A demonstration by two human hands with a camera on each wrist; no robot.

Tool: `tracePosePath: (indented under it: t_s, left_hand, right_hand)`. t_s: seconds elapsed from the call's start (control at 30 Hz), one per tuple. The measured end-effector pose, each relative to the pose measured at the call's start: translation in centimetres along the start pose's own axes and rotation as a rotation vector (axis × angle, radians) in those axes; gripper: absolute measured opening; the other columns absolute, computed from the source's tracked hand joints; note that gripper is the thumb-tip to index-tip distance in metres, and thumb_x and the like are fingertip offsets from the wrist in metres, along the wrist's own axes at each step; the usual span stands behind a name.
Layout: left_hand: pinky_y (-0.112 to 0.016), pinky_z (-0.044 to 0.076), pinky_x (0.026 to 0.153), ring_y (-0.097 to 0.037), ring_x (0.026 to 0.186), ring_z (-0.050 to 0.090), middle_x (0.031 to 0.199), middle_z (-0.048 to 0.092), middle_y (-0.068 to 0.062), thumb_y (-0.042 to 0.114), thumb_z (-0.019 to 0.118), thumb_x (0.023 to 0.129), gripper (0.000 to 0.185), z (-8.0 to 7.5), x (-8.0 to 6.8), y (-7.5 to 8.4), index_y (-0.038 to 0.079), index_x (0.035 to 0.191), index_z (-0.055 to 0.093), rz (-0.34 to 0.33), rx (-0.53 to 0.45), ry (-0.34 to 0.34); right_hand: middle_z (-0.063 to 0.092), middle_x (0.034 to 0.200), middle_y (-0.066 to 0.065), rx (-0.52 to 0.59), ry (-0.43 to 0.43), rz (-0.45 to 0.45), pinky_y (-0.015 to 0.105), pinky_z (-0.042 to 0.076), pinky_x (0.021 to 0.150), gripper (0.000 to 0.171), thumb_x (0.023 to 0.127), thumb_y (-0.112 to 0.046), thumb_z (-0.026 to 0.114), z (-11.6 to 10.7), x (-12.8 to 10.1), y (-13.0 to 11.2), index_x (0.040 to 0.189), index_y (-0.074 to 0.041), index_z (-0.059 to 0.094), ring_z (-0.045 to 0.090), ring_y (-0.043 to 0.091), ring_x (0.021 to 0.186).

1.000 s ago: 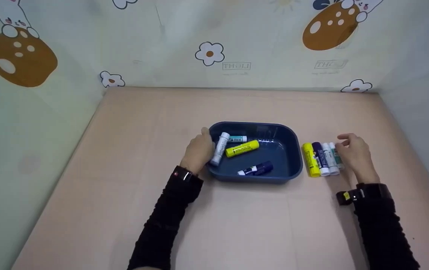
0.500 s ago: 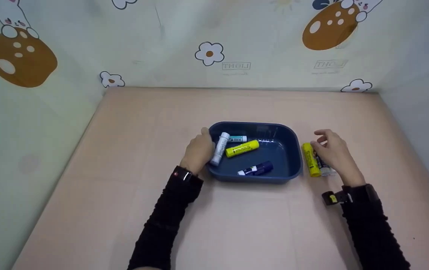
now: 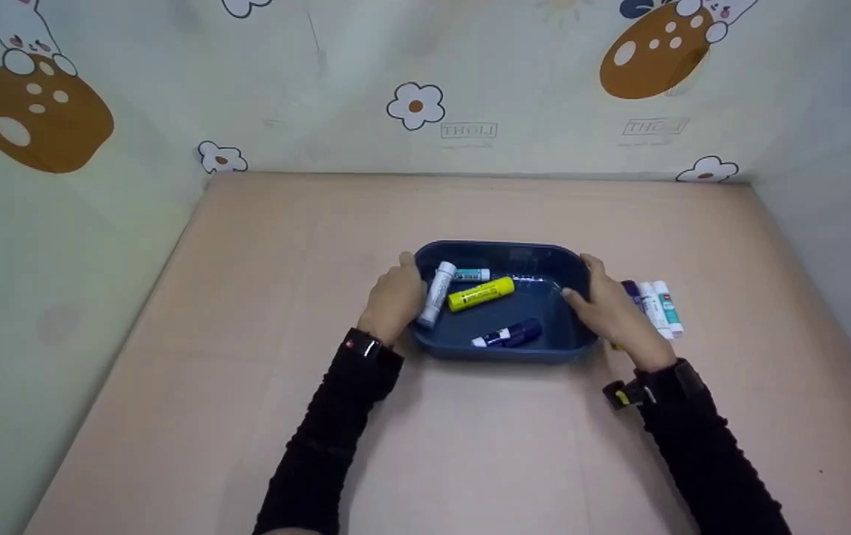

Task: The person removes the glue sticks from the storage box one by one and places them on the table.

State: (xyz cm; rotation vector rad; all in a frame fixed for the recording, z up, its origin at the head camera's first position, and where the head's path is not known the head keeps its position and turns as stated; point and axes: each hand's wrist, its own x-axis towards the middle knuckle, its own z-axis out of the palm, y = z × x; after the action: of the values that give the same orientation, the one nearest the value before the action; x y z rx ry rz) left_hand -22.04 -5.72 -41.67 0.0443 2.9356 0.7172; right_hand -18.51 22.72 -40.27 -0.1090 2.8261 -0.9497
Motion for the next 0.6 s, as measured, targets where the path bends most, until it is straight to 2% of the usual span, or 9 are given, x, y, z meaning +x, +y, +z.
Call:
tracePosePath:
  t_s: [0.07, 0.1, 0.2, 0.33, 0.47, 0.6]
  left_hand:
    - [-0.047, 0.050, 0.072, -0.037, 0.087, 0.063, 0.098, 0.063, -0.023, 0.016, 0.043, 0.093, 0.023, 0.0, 0.0, 0.1, 0.001, 0.110, 0.042, -0.001, -0.003, -0.005]
    - [-0.047, 0.050, 0.072, -0.037, 0.086, 0.063, 0.098, 0.063, -0.023, 0.016, 0.043, 0.093, 0.023, 0.0, 0.0, 0.1, 0.001, 0.110, 0.042, 0.000, -0.002, -0.005]
    - [-0.048, 0.050, 0.071, -0.037, 0.086, 0.063, 0.097, 0.063, -0.023, 0.015, 0.044, 0.093, 0.022, 0.0, -0.1, 0.1, 0.000, 0.109, 0.043, 0.004, 0.003, 0.009]
    - [-0.048, 0.050, 0.070, -0.037, 0.085, 0.064, 0.096, 0.063, -0.023, 0.014, 0.046, 0.092, 0.021, -0.1, -0.2, 0.1, 0.000, 0.107, 0.045, 0.005, 0.028, 0.041]
    - [-0.048, 0.051, 0.067, -0.037, 0.082, 0.065, 0.093, 0.064, -0.022, 0.013, 0.049, 0.090, 0.022, -0.1, -0.3, 0.2, -0.001, 0.107, 0.045, 0.020, 0.063, 0.096]
    - [-0.046, 0.052, 0.067, -0.036, 0.084, 0.063, 0.098, 0.062, -0.021, 0.012, 0.049, 0.089, 0.028, -0.4, -0.8, 0.5, -0.002, 0.113, 0.043, 0.067, 0.094, 0.196]
  right_hand:
    - [0.026, 0.138, 0.042, -0.034, 0.001, -0.005, 0.059, 0.030, 0.102, 0.068, 0.094, -0.010, 0.046, 0.7, 0.1, 0.0, 0.145, 0.005, 0.003, 0.033, 0.051, 0.127]
    - [0.028, 0.137, 0.042, -0.049, 0.013, -0.009, 0.059, 0.033, 0.099, 0.070, 0.091, -0.006, 0.046, 1.0, 0.1, 0.0, 0.145, 0.004, 0.002, 0.036, 0.050, 0.125]
    - [0.035, 0.130, 0.043, -0.093, 0.065, -0.014, 0.056, 0.042, 0.088, 0.077, 0.083, 0.004, 0.047, 1.7, 0.1, 0.1, 0.145, 0.001, 0.002, 0.048, 0.046, 0.110]
    - [0.039, 0.125, 0.042, -0.124, 0.084, -0.002, 0.050, 0.048, 0.075, 0.083, 0.078, 0.007, 0.048, 2.0, 0.1, 0.1, 0.146, -0.001, 0.002, 0.053, 0.040, 0.093]
    - [0.038, 0.126, 0.041, -0.145, 0.070, 0.033, 0.047, 0.048, 0.070, 0.083, 0.079, 0.006, 0.049, 2.0, 0.2, -0.2, 0.147, -0.003, 0.001, 0.054, 0.038, 0.089]
    - [0.037, 0.127, 0.041, -0.148, 0.056, 0.058, 0.046, 0.049, 0.071, 0.083, 0.081, 0.006, 0.049, 2.0, 0.2, -0.3, 0.147, -0.003, 0.000, 0.054, 0.038, 0.091]
